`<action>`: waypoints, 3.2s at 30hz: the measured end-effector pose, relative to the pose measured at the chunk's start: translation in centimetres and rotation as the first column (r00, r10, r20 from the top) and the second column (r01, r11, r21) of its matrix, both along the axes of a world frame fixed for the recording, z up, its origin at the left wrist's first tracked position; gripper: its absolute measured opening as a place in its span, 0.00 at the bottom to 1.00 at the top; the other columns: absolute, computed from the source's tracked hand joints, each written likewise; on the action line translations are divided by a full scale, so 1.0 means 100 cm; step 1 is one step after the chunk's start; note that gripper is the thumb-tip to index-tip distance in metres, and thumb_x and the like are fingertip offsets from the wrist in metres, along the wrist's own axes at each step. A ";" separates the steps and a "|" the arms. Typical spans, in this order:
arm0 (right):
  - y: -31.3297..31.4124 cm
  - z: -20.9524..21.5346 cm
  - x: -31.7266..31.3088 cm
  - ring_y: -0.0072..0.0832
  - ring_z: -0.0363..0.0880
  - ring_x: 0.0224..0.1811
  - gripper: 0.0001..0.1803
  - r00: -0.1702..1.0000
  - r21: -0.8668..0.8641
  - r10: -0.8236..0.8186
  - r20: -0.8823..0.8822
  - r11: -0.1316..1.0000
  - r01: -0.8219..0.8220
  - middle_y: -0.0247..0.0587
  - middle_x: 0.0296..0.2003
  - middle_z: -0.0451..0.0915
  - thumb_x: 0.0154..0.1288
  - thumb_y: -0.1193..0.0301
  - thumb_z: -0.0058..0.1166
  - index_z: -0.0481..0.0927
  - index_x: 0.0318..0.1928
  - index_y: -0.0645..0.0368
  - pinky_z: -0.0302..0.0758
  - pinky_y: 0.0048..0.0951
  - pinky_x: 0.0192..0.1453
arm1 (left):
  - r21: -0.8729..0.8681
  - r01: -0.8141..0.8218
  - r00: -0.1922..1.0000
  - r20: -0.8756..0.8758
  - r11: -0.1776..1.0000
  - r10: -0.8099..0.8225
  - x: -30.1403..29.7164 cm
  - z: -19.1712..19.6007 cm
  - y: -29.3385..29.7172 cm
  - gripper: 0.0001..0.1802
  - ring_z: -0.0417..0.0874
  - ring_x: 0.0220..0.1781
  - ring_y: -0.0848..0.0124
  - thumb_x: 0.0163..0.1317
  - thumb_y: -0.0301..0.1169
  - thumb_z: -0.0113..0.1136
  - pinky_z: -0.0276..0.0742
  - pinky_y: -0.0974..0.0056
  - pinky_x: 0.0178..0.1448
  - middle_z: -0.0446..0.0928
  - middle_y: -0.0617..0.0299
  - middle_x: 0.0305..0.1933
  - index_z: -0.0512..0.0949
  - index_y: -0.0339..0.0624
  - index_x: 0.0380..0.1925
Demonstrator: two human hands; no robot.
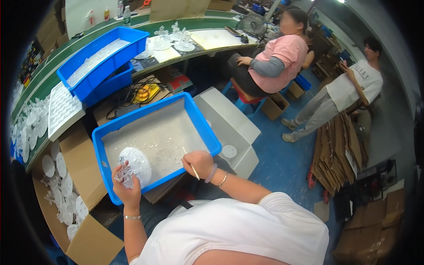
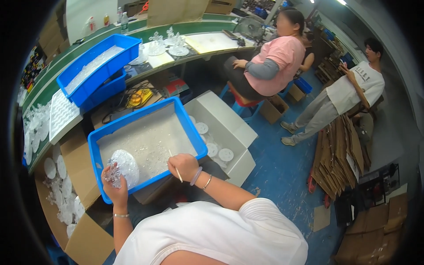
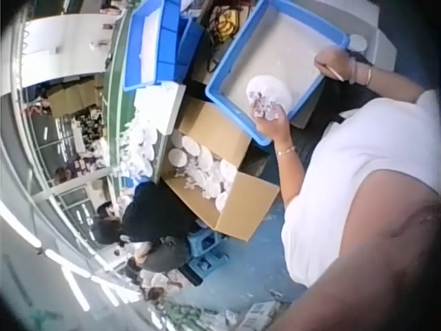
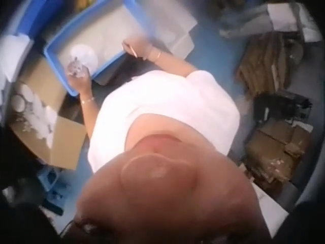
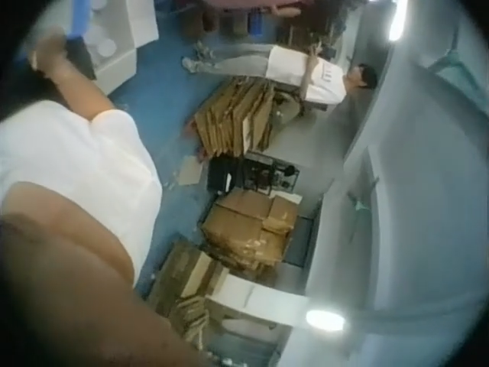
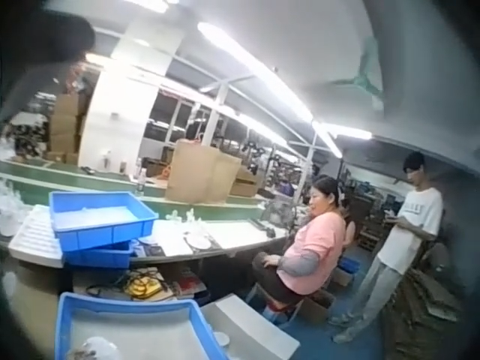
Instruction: Cleaning and assembling decorative clear plastic lighting components at a factory workbench.
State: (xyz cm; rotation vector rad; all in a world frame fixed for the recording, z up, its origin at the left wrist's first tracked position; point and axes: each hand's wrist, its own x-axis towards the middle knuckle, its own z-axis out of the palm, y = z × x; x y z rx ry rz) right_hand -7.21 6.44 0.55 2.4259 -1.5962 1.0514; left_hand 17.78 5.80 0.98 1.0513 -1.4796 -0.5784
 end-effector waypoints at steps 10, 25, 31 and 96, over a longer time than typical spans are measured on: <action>0.001 -0.001 -0.001 0.35 0.71 0.17 0.09 0.999 0.005 0.012 0.030 1.000 -0.012 0.39 0.13 0.69 0.49 0.72 0.51 0.69 0.15 0.55 0.67 0.33 0.22 | 0.019 -0.007 1.000 0.013 1.000 0.007 -0.001 -0.002 -0.002 0.26 0.72 0.53 0.64 0.47 0.15 0.50 0.65 0.65 0.56 0.70 0.48 0.50 0.61 0.36 0.50; 0.000 0.001 -0.002 0.35 0.70 0.17 0.09 0.996 0.018 0.017 0.083 1.000 -0.018 0.39 0.13 0.69 0.49 0.71 0.52 0.71 0.15 0.55 0.66 0.33 0.20 | 0.007 -0.029 0.999 0.014 1.000 0.029 -0.008 0.007 0.002 0.27 0.72 0.51 0.64 0.48 0.15 0.50 0.66 0.65 0.55 0.70 0.48 0.51 0.61 0.37 0.50; 0.009 0.006 -0.001 0.37 0.71 0.16 0.09 0.991 0.087 0.028 0.128 0.995 -0.040 0.41 0.12 0.69 0.50 0.70 0.51 0.73 0.15 0.55 0.67 0.33 0.20 | 0.013 0.026 0.997 -0.076 1.000 -0.025 -0.022 0.002 0.013 0.26 0.72 0.51 0.65 0.48 0.15 0.51 0.67 0.66 0.54 0.69 0.47 0.51 0.60 0.38 0.50; 0.003 0.065 0.013 0.17 0.70 0.29 0.10 0.760 0.242 0.122 0.638 0.905 -0.349 0.40 0.31 0.78 0.68 0.68 0.35 0.68 0.38 0.60 0.69 0.16 0.35 | 0.001 0.084 0.977 0.197 0.996 -0.082 -0.045 0.022 0.019 0.29 0.80 0.40 0.59 0.45 0.30 0.65 0.76 0.67 0.40 0.75 0.53 0.42 0.63 0.45 0.48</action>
